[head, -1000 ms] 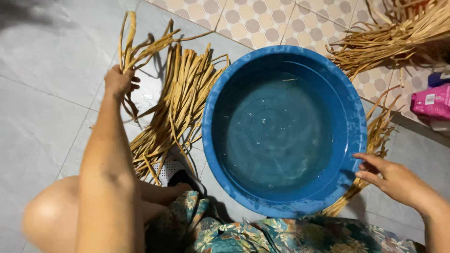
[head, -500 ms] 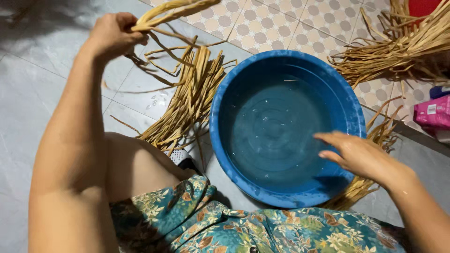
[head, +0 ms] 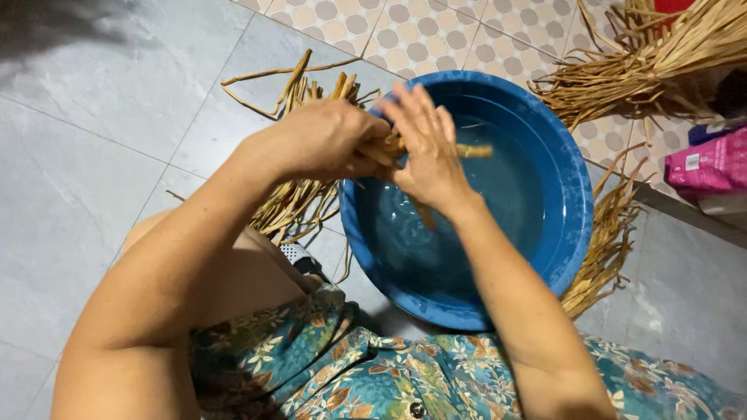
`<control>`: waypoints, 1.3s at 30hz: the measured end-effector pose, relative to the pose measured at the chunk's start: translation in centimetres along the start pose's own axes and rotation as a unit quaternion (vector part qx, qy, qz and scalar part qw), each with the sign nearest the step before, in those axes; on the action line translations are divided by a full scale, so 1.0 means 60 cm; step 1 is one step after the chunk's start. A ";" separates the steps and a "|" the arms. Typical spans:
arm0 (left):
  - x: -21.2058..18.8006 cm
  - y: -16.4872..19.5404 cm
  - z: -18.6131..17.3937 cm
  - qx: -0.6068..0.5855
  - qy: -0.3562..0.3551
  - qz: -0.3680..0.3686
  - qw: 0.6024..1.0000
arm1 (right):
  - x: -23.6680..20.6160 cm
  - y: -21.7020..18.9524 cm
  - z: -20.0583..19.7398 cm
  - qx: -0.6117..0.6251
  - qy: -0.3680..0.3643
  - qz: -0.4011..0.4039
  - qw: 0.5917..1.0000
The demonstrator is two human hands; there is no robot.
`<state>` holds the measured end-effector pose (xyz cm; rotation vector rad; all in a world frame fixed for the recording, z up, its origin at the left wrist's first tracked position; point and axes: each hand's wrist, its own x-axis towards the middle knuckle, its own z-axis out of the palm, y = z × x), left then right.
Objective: The person sits on the floor and repeatedly submerges bundles of dried sticks into a blue basin of water, then removes them and places them on the floor. The process is repeated multiple times with different bundles.
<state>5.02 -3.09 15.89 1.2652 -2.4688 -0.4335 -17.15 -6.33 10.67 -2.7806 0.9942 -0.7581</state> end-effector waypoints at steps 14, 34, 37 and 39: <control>-0.087 -0.258 0.046 0.105 -0.140 -0.333 0.927 | -0.153 0.197 -0.007 0.565 0.201 0.320 0.734; 0.052 -0.036 0.323 -0.170 -0.157 -0.097 0.968 | -0.209 0.215 0.014 0.618 0.282 0.332 0.655; 0.075 -0.040 0.406 -0.236 -0.143 -0.134 0.952 | -0.246 0.225 0.078 0.616 0.215 0.343 0.676; 0.075 -0.052 0.455 -0.225 -0.154 -0.194 0.942 | -0.289 0.236 0.133 0.546 0.115 0.445 0.701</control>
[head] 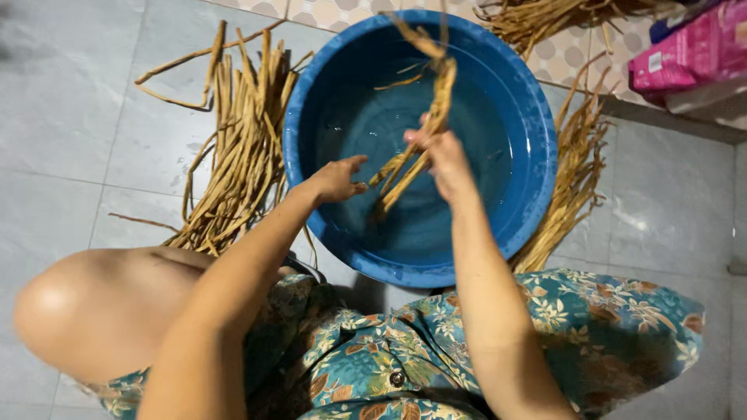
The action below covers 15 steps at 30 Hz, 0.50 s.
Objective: The person sits on the floor and repeatedly submerges bundles of dried sticks into a blue basin of water, then removes them and places them on the floor. The process is repeated multiple times with different bundles.
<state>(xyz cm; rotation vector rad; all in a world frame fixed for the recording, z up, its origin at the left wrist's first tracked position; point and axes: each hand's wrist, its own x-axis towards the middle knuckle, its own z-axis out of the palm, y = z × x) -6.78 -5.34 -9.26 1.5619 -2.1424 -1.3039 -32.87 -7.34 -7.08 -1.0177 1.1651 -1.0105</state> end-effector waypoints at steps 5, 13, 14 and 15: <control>0.017 -0.054 0.049 0.062 -0.053 -0.153 0.985 | -0.061 0.190 -0.016 -0.148 0.015 0.198 0.969; 0.076 -0.027 0.075 -0.018 0.042 -0.173 0.984 | -0.068 0.224 0.017 -0.030 0.157 0.273 0.949; 0.088 -0.021 0.083 -0.017 0.062 -0.155 0.986 | -0.066 0.223 0.031 -0.041 0.118 0.256 0.959; 0.098 -0.013 0.094 -0.016 0.081 -0.137 0.987 | -0.068 0.224 0.046 -0.017 0.082 0.256 0.963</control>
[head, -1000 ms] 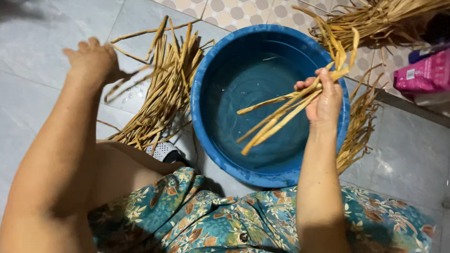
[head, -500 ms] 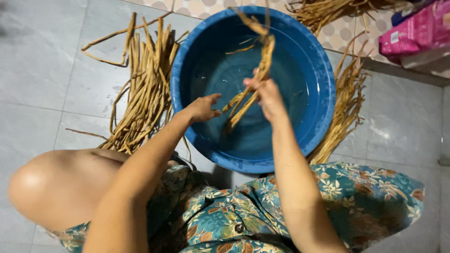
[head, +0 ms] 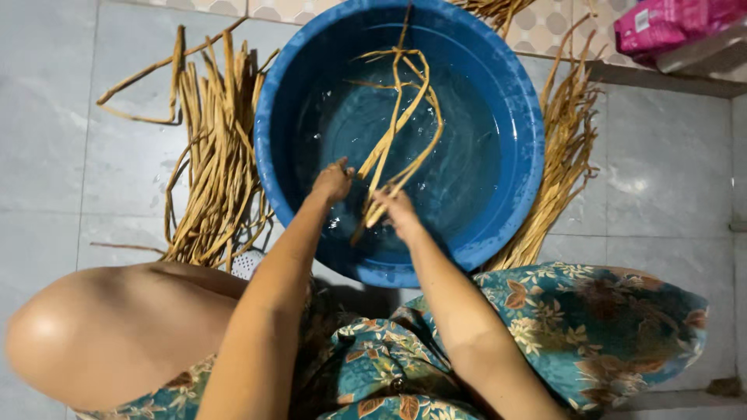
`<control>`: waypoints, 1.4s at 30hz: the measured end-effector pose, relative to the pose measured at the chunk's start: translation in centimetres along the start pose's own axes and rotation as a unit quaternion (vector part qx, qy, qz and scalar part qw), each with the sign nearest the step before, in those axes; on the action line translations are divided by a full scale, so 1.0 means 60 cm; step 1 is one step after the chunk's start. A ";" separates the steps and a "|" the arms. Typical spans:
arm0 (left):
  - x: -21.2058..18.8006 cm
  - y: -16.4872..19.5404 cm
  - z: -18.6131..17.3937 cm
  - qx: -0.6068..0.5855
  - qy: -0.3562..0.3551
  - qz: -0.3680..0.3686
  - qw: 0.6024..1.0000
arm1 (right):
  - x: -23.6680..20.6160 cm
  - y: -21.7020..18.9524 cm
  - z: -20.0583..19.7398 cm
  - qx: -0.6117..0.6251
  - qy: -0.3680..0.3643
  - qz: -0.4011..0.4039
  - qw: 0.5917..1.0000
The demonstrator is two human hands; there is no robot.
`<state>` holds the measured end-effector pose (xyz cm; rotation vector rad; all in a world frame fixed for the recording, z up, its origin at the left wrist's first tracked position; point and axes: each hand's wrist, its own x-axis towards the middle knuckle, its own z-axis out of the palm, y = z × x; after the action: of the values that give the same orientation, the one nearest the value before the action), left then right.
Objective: The person sits on the floor and repeatedly submerges bundles of dried sticks into a blue basin of water, then removes them and places them on the floor. The process is repeated multiple times with different bundles.
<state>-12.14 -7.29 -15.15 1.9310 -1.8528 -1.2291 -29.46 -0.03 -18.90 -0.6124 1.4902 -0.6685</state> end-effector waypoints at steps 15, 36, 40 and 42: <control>0.012 -0.045 0.053 0.179 -0.296 0.000 0.938 | 0.028 0.055 -0.059 0.004 0.044 0.105 0.994; -0.043 -0.015 0.098 -0.312 -0.237 0.095 0.915 | 0.016 0.052 -0.036 -0.235 -0.079 -0.246 0.937; -0.062 -0.008 0.130 -0.292 -0.234 -0.025 0.927 | 0.006 0.067 -0.009 -0.413 -0.310 -0.262 0.815; -0.057 -0.015 0.129 0.032 -0.293 0.088 0.952 | 0.008 0.062 -0.018 -0.393 -0.258 -0.062 0.880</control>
<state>-16.18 -0.98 -19.25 1.4756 -2.2934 -1.8407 -30.43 2.18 -21.92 -1.3990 1.1743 0.0651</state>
